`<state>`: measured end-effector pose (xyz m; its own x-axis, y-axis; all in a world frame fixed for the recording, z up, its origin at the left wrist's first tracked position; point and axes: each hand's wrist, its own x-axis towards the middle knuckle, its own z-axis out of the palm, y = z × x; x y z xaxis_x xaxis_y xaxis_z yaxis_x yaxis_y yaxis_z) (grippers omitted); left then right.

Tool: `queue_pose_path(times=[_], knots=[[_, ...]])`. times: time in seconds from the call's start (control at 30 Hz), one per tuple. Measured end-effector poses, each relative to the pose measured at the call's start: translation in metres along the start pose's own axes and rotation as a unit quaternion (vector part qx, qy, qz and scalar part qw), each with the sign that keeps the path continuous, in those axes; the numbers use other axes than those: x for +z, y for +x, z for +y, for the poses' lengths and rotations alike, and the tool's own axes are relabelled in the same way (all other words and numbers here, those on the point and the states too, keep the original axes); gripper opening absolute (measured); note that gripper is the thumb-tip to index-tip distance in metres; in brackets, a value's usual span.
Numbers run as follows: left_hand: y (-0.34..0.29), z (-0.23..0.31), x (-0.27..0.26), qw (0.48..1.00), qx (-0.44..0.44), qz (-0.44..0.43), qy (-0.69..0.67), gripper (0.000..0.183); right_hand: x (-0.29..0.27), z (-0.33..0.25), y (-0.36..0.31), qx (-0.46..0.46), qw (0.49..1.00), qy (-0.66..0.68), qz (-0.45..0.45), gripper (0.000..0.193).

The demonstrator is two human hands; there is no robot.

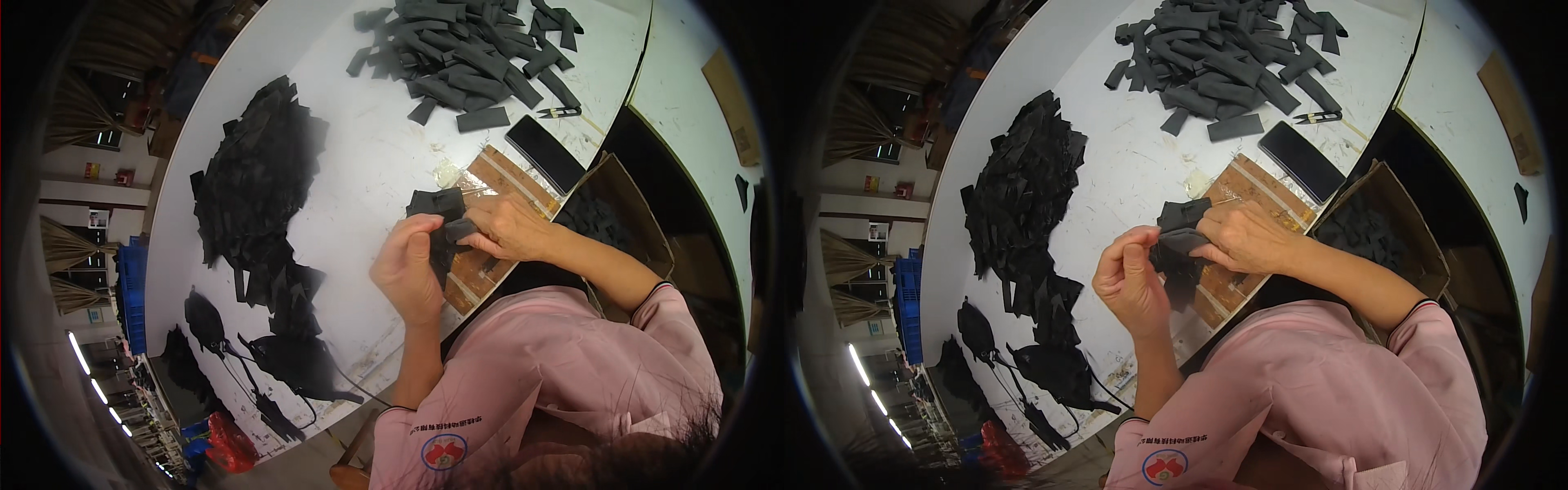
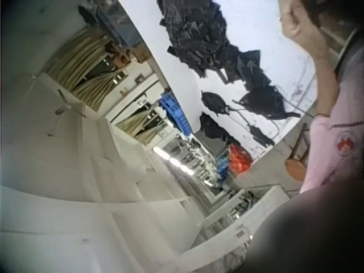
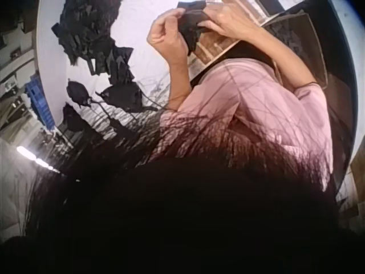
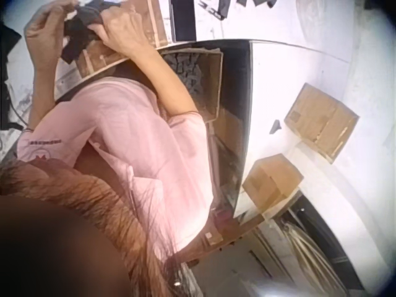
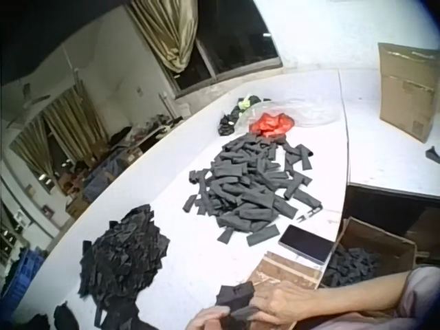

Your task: Applying adhesive and assembling small black foam and rubber components for footwear on an industrial workbench.

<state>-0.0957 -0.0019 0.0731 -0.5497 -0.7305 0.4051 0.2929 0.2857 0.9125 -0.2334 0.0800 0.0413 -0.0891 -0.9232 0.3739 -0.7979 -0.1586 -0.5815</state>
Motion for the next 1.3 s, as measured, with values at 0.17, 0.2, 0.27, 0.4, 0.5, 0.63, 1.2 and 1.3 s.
queue_pose_path(times=[0.17, 0.2, 0.27, 0.4, 0.5, 0.63, 1.2, 1.3], knots=[[0.002, 0.013, 0.012, 0.999, -0.037, 0.03, -0.015, 0.008, -0.006, -0.005, 0.008, -0.049, 0.998, -0.037, 0.007, 0.024], [0.006, 0.01, 0.008, 0.999, -0.015, -0.016, 0.032, 0.007, -0.007, -0.006, 0.009, -0.065, 0.996, -0.062, 0.011, 0.024], [0.005, 0.007, 0.004, 1.0, -0.013, 0.002, 0.011, 0.008, -0.009, -0.008, 0.01, -0.071, 0.995, -0.069, 0.008, 0.024], [0.001, 0.0, -0.007, 0.989, -0.011, 0.072, -0.126, 0.007, -0.017, -0.014, 0.015, -0.071, 0.995, -0.068, -0.003, 0.025], [-0.008, -0.008, -0.011, 0.981, -0.042, 0.092, -0.163, 0.008, 0.008, 0.002, 0.002, -0.049, 0.999, -0.003, -0.01, 0.024], [-0.008, -0.009, -0.008, 0.994, -0.021, 0.065, -0.082, 0.007, 0.013, 0.001, -0.002, -0.013, 1.0, 0.007, 0.012, 0.025], [-0.006, -0.012, -0.012, 0.988, -0.05, 0.047, -0.14, 0.02, 0.04, 0.018, -0.033, 0.047, 0.998, -0.017, -0.042, 0.025], [-0.001, -0.002, -0.017, 0.983, -0.07, 0.026, -0.165, 0.036, 0.025, 0.013, -0.049, 0.121, 0.992, 0.022, -0.03, 0.027]])
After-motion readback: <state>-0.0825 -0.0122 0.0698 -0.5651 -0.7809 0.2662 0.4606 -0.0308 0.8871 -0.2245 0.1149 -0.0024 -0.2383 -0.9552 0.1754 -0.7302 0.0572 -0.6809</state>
